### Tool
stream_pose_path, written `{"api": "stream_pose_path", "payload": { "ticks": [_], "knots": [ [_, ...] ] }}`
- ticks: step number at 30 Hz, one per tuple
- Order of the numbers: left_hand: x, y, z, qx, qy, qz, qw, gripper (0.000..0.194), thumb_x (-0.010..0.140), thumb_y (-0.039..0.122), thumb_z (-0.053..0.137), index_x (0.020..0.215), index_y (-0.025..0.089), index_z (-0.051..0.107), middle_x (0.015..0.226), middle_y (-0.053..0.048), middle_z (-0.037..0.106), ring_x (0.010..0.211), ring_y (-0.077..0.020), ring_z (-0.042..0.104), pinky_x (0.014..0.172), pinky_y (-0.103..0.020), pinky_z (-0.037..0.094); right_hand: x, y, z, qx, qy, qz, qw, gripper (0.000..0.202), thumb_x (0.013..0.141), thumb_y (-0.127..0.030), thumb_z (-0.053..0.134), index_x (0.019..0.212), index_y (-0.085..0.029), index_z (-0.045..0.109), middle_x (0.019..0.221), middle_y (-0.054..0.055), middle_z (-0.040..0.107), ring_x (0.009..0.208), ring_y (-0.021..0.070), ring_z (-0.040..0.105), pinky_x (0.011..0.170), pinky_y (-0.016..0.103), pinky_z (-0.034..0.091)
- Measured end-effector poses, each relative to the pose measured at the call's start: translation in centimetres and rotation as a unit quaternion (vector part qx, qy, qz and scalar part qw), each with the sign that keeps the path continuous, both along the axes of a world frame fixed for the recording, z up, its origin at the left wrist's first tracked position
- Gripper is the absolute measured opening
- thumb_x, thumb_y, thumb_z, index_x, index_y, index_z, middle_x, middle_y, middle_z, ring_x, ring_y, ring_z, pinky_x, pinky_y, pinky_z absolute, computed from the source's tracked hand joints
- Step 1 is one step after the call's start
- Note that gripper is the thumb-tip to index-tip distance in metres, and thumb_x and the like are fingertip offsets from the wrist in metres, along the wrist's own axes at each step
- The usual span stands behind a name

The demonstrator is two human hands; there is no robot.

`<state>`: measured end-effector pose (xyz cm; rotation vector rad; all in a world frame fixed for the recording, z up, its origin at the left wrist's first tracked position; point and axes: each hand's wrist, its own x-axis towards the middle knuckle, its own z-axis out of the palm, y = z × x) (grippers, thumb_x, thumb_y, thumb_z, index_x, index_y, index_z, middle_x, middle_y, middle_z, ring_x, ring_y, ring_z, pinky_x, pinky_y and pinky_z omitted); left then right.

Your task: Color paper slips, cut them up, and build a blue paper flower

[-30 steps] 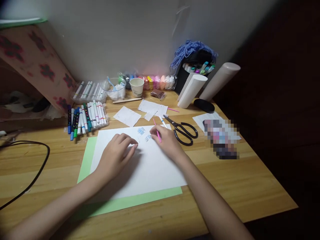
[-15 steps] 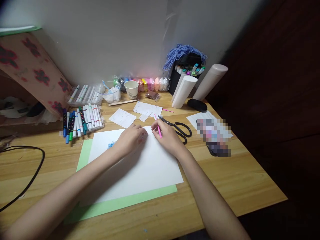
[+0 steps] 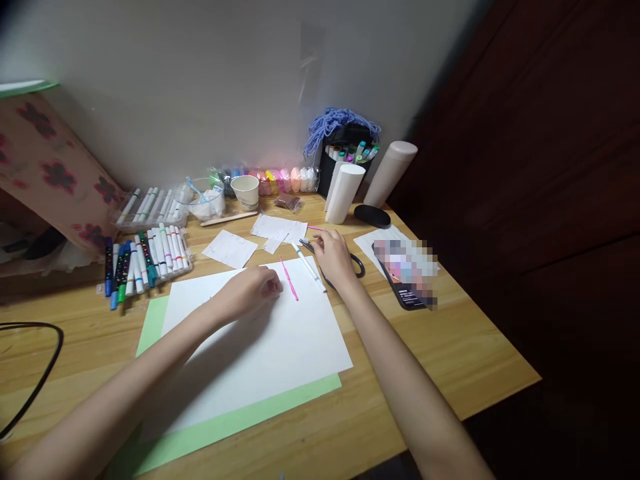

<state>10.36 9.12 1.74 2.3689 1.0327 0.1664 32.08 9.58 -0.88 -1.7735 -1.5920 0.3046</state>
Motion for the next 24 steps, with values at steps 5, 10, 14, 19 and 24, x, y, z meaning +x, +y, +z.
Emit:
{"api": "stream_pose_path", "payload": {
  "ticks": [5,10,14,19,24],
  "knots": [
    [-0.1,-0.3,0.2,-0.006,0.009,0.014,1.000,0.014,0.075,0.012,0.056,0.081,0.018,0.067,0.082,-0.004,0.067,0.075,-0.0190,0.059,0.064,-0.027,0.042,0.2,3.3,-0.9,-0.038,0.055,0.014,0.998,0.003,0.072,-0.019,0.067,0.070,-0.017,0.067,0.071,0.004,0.066,0.068,0.0189,0.059,0.070,0.033,0.047],
    [-0.3,-0.6,0.1,-0.012,0.005,0.020,1.000,0.013,0.076,0.012,0.057,0.081,0.020,0.066,0.081,-0.003,0.067,0.078,-0.0191,0.059,0.066,-0.027,0.042,0.1,3.2,-0.5,-0.031,0.129,-0.005,0.991,0.006,0.073,-0.021,0.063,0.069,-0.017,0.066,0.073,0.004,0.068,0.070,0.0182,0.059,0.071,0.033,0.046],
    [-0.1,-0.6,0.3,-0.007,-0.014,0.044,0.999,0.014,0.075,0.017,0.065,0.089,0.017,0.064,0.093,-0.007,0.065,0.084,-0.0213,0.060,0.070,-0.030,0.045,-0.3,1.5,0.4,-0.052,0.210,0.027,0.976,0.019,0.072,-0.033,0.065,0.079,-0.015,0.068,0.082,0.007,0.071,0.073,0.0182,0.062,0.069,0.031,0.048],
    [0.4,-0.3,1.3,0.040,-0.159,0.127,0.978,0.013,0.087,0.025,0.055,0.095,0.017,0.061,0.098,-0.008,0.065,0.091,-0.0207,0.059,0.080,-0.033,0.045,-2.0,-1.4,2.2,-0.102,0.278,0.106,0.949,0.026,0.068,-0.037,0.072,0.081,-0.016,0.070,0.084,0.006,0.072,0.075,0.0170,0.065,0.070,0.029,0.048],
    [0.4,-0.3,2.1,-0.020,-0.216,0.140,0.966,0.015,0.086,0.029,0.056,0.084,0.018,0.065,0.085,-0.003,0.068,0.079,-0.0174,0.060,0.072,-0.028,0.043,-3.9,-3.0,3.1,-0.133,0.331,0.168,0.919,0.023,0.066,-0.031,0.074,0.080,-0.017,0.064,0.079,0.002,0.068,0.075,0.0153,0.063,0.071,0.028,0.047]
  ]
}}
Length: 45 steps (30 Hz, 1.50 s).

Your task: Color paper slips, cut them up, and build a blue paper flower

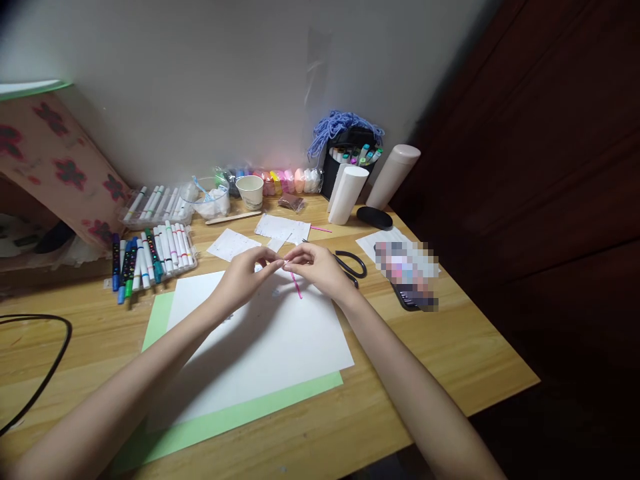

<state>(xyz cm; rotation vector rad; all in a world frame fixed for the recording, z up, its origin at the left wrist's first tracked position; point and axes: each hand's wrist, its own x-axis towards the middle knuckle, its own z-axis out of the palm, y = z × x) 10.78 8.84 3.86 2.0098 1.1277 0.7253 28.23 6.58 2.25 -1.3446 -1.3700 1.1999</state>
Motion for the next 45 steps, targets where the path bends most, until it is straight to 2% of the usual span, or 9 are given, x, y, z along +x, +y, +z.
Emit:
{"api": "stream_pose_path", "payload": {
  "ticks": [8,13,20,23,26,31,36,42,45],
  "knots": [
    [-2.8,-1.1,-0.1,-0.037,-0.019,0.039,0.998,0.019,0.085,0.033,0.056,0.077,0.018,0.064,0.078,0.000,0.066,0.072,-0.0151,0.056,0.065,-0.026,0.039,-1.4,-0.7,0.1,0.039,-0.103,0.000,0.994,0.012,0.079,-0.031,0.060,0.082,-0.019,0.057,0.082,0.003,0.065,0.074,0.0161,0.061,0.069,0.029,0.046],
    [-7.9,-3.3,-0.7,-0.011,-0.012,0.126,0.992,0.017,0.083,0.035,0.059,0.077,0.020,0.065,0.081,0.000,0.065,0.076,-0.0156,0.054,0.070,-0.027,0.040,-1.9,-1.3,-1.5,0.044,-0.366,-0.061,0.928,0.014,0.075,-0.023,0.060,0.082,-0.020,0.048,0.085,0.006,0.059,0.071,0.0181,0.056,0.067,0.032,0.045],
    [-12.4,-7.7,-2.7,0.051,0.054,0.094,0.993,0.012,0.086,0.032,0.059,0.083,0.024,0.068,0.087,-0.003,0.056,0.088,-0.0184,0.051,0.080,-0.033,0.038,-3.4,-1.9,-2.3,0.063,-0.463,-0.020,0.884,0.016,0.071,-0.008,0.047,0.083,-0.018,0.046,0.072,0.004,0.054,0.063,0.0177,0.050,0.058,0.028,0.035],
    [-12.3,-8.4,-3.2,0.085,0.107,0.067,0.988,0.010,0.086,0.029,0.060,0.084,0.026,0.069,0.089,-0.003,0.055,0.090,-0.0193,0.049,0.082,-0.036,0.036,-3.4,-2.3,-1.8,0.075,-0.432,-0.011,0.899,0.012,0.075,-0.009,0.044,0.079,-0.019,0.050,0.065,0.001,0.051,0.057,0.0165,0.047,0.055,0.028,0.032],
    [-11.9,-8.3,-3.5,0.112,0.136,0.063,0.982,0.010,0.085,0.030,0.061,0.084,0.026,0.069,0.089,-0.003,0.055,0.090,-0.0202,0.048,0.081,-0.037,0.036,-3.2,-3.2,-1.2,0.057,-0.289,0.020,0.955,0.017,0.085,-0.016,0.040,0.085,-0.021,0.056,0.061,-0.001,0.052,0.053,0.0147,0.047,0.051,0.026,0.034],
    [-11.8,-8.0,-3.8,0.123,0.157,0.082,0.977,0.009,0.085,0.030,0.062,0.083,0.025,0.069,0.089,-0.003,0.056,0.089,-0.0196,0.049,0.081,-0.036,0.036,-3.4,-4.8,0.0,0.045,-0.050,0.216,0.974,0.026,0.091,-0.024,0.040,0.110,-0.023,0.058,0.102,0.006,0.067,0.084,0.0183,0.064,0.072,0.032,0.051],
    [-11.6,-8.0,-3.8,0.147,0.168,0.078,0.972,0.011,0.086,0.029,0.060,0.085,0.025,0.069,0.090,-0.004,0.056,0.088,-0.0193,0.048,0.079,-0.035,0.036,-4.2,-5.7,0.1,0.095,-0.102,0.221,0.965,0.010,0.085,-0.024,0.060,0.094,-0.023,0.064,0.092,0.004,0.069,0.082,0.0161,0.064,0.073,0.027,0.049],
    [-11.2,-7.4,-3.8,0.193,0.170,0.077,0.963,0.015,0.088,0.030,0.057,0.085,0.023,0.069,0.088,-0.005,0.057,0.085,-0.0192,0.048,0.077,-0.035,0.037,-5.3,-6.4,-0.9,0.190,-0.125,0.226,0.947,0.029,0.096,-0.024,0.034,0.099,-0.020,0.063,0.083,0.005,0.065,0.077,0.0169,0.060,0.070,0.031,0.045],
    [-11.2,-7.2,-3.8,0.200,0.173,0.079,0.961,0.015,0.088,0.031,0.056,0.085,0.023,0.069,0.088,-0.005,0.058,0.086,-0.0193,0.048,0.078,-0.035,0.037,-6.2,-6.8,-1.2,0.163,-0.149,0.220,0.950,0.021,0.091,-0.017,0.039,0.103,-0.021,0.056,0.081,0.002,0.060,0.072,0.0152,0.055,0.066,0.028,0.043]
  ]
}}
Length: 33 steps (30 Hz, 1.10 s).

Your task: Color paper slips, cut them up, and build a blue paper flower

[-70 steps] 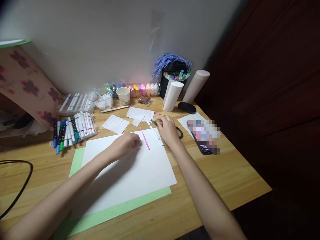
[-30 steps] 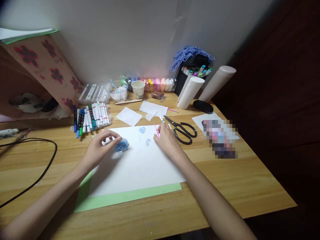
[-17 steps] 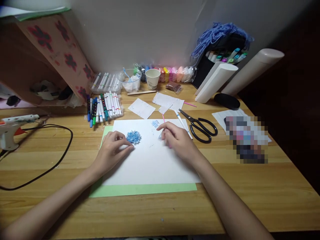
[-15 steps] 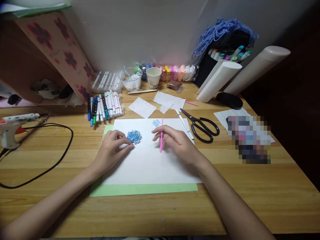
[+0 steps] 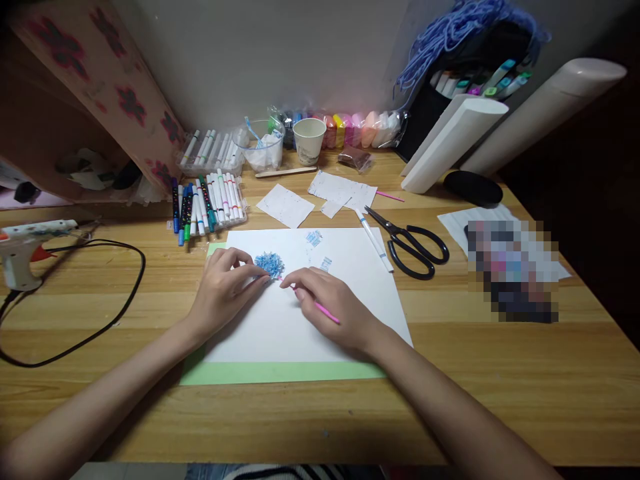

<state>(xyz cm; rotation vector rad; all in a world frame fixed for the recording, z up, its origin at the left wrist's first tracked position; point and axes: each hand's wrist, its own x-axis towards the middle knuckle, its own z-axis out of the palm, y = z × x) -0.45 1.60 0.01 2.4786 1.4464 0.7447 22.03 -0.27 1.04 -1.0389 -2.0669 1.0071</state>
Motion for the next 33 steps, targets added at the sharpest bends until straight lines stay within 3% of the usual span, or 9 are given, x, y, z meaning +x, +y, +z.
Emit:
{"api": "stream_pose_path", "payload": {
  "ticks": [5,14,22,33],
  "knots": [
    [-0.1,0.0,-0.1,-0.003,-0.009,0.002,1.000,0.014,0.087,0.031,0.058,0.085,0.023,0.069,0.088,-0.004,0.057,0.086,-0.0192,0.048,0.078,-0.034,0.038,-1.6,-0.5,-0.6,-0.041,-0.017,0.005,0.999,0.013,0.081,-0.012,0.051,0.088,-0.022,0.047,0.075,-0.002,0.052,0.065,0.0123,0.048,0.061,0.024,0.040],
    [0.0,0.2,-0.1,-0.015,-0.019,0.001,1.000,0.011,0.087,0.029,0.058,0.089,0.022,0.067,0.090,-0.004,0.056,0.087,-0.0193,0.050,0.079,-0.035,0.038,-2.5,-0.3,-0.8,-0.017,-0.026,-0.025,0.999,0.013,0.081,-0.009,0.049,0.085,-0.021,0.049,0.075,-0.001,0.053,0.066,0.0121,0.049,0.062,0.024,0.039],
    [-0.6,0.9,-0.1,-0.051,-0.091,0.079,0.991,0.013,0.094,0.024,0.045,0.090,0.020,0.058,0.093,-0.004,0.060,0.090,-0.0186,0.051,0.080,-0.033,0.039,-2.6,-0.3,-1.1,-0.031,-0.035,-0.048,0.998,0.010,0.082,-0.012,0.050,0.086,-0.022,0.051,0.073,-0.001,0.055,0.064,0.0126,0.050,0.060,0.024,0.040],
    [-0.9,1.2,-0.9,-0.097,-0.134,0.103,0.981,0.014,0.093,0.020,0.045,0.090,0.019,0.059,0.087,-0.003,0.061,0.083,-0.0171,0.053,0.074,-0.030,0.039,-2.9,-0.4,-0.9,-0.041,-0.024,-0.059,0.997,0.008,0.085,-0.015,0.049,0.087,-0.021,0.052,0.075,0.000,0.058,0.066,0.0134,0.054,0.063,0.025,0.043]
  ]
}}
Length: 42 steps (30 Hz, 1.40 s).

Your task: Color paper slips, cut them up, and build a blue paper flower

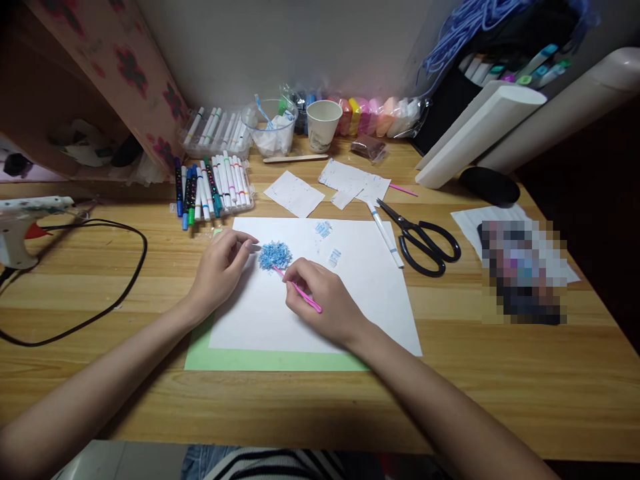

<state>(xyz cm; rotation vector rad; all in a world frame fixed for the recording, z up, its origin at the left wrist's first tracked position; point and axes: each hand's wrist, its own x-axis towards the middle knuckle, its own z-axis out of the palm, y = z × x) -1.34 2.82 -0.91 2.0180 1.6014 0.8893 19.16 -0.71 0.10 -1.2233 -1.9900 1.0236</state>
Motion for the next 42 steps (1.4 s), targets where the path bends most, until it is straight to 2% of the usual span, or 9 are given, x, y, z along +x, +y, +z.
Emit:
{"api": "stream_pose_path", "payload": {
  "ticks": [13,25,28,31,33,37,42],
  "knots": [
    [0.0,0.0,-0.1,-0.015,-0.007,-0.003,1.000,0.016,0.093,0.022,0.044,0.085,0.019,0.058,0.087,-0.003,0.062,0.084,-0.0175,0.054,0.075,-0.030,0.040,-0.2,0.2,0.1,0.027,-0.032,-0.002,0.999,0.008,0.084,-0.014,0.049,0.085,-0.021,0.052,0.074,0.000,0.058,0.066,0.0132,0.053,0.063,0.025,0.041],
    [0.0,0.1,-0.2,-0.017,0.005,-0.010,1.000,0.015,0.093,0.022,0.046,0.086,0.019,0.059,0.087,-0.003,0.062,0.084,-0.0175,0.054,0.075,-0.031,0.041,-0.7,0.5,0.4,0.098,-0.070,0.009,0.993,0.008,0.081,-0.009,0.049,0.081,-0.017,0.053,0.071,0.001,0.057,0.066,0.0142,0.054,0.063,0.026,0.041],
    [0.0,0.1,-0.2,-0.017,0.027,-0.015,0.999,0.015,0.092,0.021,0.045,0.088,0.019,0.059,0.090,-0.004,0.063,0.088,-0.0187,0.054,0.078,-0.032,0.041,-0.8,0.5,0.9,0.076,-0.073,-0.003,0.994,0.008,0.082,-0.011,0.050,0.082,-0.017,0.055,0.073,0.002,0.062,0.067,0.0148,0.058,0.064,0.027,0.044],
    [0.0,0.0,-0.3,-0.014,0.052,-0.022,0.998,0.019,0.093,0.017,0.042,0.100,0.019,0.060,0.097,-0.006,0.063,0.093,-0.0201,0.054,0.083,-0.034,0.042,-0.6,0.5,1.6,0.026,-0.051,-0.024,0.998,0.008,0.085,-0.015,0.053,0.087,-0.017,0.060,0.080,0.002,0.069,0.072,0.0145,0.064,0.068,0.025,0.046],
    [0.0,0.0,-0.3,-0.011,0.067,-0.028,0.997,0.024,0.093,0.016,0.040,0.107,0.019,0.059,0.097,-0.006,0.062,0.094,-0.0205,0.055,0.083,-0.035,0.042,-0.5,0.5,2.0,0.020,-0.055,-0.034,0.998,0.009,0.086,-0.018,0.055,0.089,-0.018,0.064,0.082,0.002,0.072,0.074,0.0143,0.066,0.068,0.024,0.047],
    [0.0,0.0,-0.4,-0.010,0.088,-0.032,0.996,0.026,0.093,0.017,0.040,0.111,0.018,0.060,0.096,-0.006,0.061,0.094,-0.0209,0.054,0.082,-0.035,0.043,-0.3,0.5,2.2,0.088,-0.104,-0.040,0.990,0.012,0.088,-0.020,0.056,0.087,-0.018,0.067,0.078,0.002,0.073,0.070,0.0152,0.066,0.064,0.025,0.046],
    [0.0,0.0,-0.5,-0.010,0.092,-0.033,0.995,0.025,0.093,0.017,0.041,0.111,0.019,0.059,0.098,-0.006,0.061,0.095,-0.0209,0.054,0.083,-0.035,0.043,-0.2,0.3,1.7,0.194,-0.145,0.007,0.970,0.013,0.090,-0.020,0.055,0.088,-0.015,0.067,0.078,0.005,0.073,0.069,0.0164,0.065,0.065,0.028,0.047]
  ]
}}
